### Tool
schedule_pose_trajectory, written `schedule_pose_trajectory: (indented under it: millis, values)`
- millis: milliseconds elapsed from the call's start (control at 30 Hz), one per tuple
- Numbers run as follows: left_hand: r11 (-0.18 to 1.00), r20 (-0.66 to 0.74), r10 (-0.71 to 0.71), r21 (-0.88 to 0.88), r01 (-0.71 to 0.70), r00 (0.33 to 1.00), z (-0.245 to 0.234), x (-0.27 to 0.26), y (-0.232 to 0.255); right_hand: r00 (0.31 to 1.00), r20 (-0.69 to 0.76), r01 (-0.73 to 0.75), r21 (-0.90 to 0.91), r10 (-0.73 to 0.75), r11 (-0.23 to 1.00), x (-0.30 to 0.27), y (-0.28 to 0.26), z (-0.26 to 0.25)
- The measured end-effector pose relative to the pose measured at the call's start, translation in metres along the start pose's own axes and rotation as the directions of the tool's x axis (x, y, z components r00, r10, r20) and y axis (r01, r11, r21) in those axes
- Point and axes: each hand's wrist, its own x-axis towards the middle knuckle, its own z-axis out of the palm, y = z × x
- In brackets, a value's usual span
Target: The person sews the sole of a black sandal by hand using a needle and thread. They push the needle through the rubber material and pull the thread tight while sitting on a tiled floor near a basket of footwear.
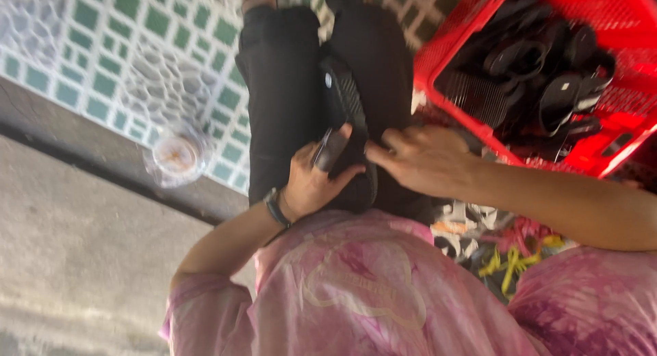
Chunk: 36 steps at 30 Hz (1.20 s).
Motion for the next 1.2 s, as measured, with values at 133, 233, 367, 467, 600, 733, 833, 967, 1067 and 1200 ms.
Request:
schedule_pose_trajectory:
  millis: [133, 233, 367, 467, 600, 733, 833, 967, 1067, 1200]
  values:
    - [0.993, 0.030, -0.035, -0.114, 0.038, 0.999, -0.008, 0.008, -0.004, 1.000, 0.022, 0.008, 0.347, -0.017, 0.938, 0.015, 0.002, 0.017]
    - [0.942, 0.268, -0.228, -0.185, 0.282, 0.936, -0.046, 0.033, 0.007, 0.998, 0.021, 0.040, 0.447, -0.055, 0.894, 0.015, 0.009, 0.020]
    - [0.975, 0.310, -0.201, -0.028, 0.220, 0.929, -0.081, 0.053, -0.010, 0.997, 0.063, 0.019, 0.452, -0.053, 0.892, 0.006, 0.017, 0.027]
    - [0.857, 0.543, -0.362, -0.127, 0.500, 0.758, -0.096, 0.049, -0.019, 0.984, 0.157, 0.025, 0.320, -0.079, 0.947, 0.005, 0.011, 0.030]
    - [0.133, 0.755, -0.442, -0.479, 0.868, 0.484, -0.094, 0.056, -0.008, 0.986, 0.163, -0.004, 0.250, -0.038, 0.968, 0.008, 0.001, 0.028]
    - [0.416, 0.606, -0.513, -0.444, 0.793, 0.609, -0.061, 0.038, -0.044, 0.990, 0.112, 0.041, 0.355, -0.086, 0.934, 0.002, 0.006, 0.043]
    - [0.623, 0.658, -0.449, -0.255, 0.739, 0.605, -0.055, 0.060, -0.039, 0.995, 0.045, 0.064, 0.359, -0.086, 0.931, 0.002, 0.008, 0.042]
    - [0.728, 0.809, -0.459, 0.106, 0.677, 0.367, -0.024, 0.051, -0.070, 0.997, 0.019, 0.058, 0.362, -0.070, 0.930, -0.001, 0.008, 0.047]
    - [0.678, 0.852, -0.455, 0.141, 0.721, 0.261, -0.021, 0.063, -0.068, 0.999, -0.026, 0.051, 0.316, -0.045, 0.947, -0.003, 0.005, 0.058]
    - [0.737, 0.878, -0.444, 0.242, 0.631, 0.181, -0.010, 0.062, -0.072, 0.985, -0.167, 0.084, 0.217, -0.048, 0.972, -0.009, 0.002, 0.077]
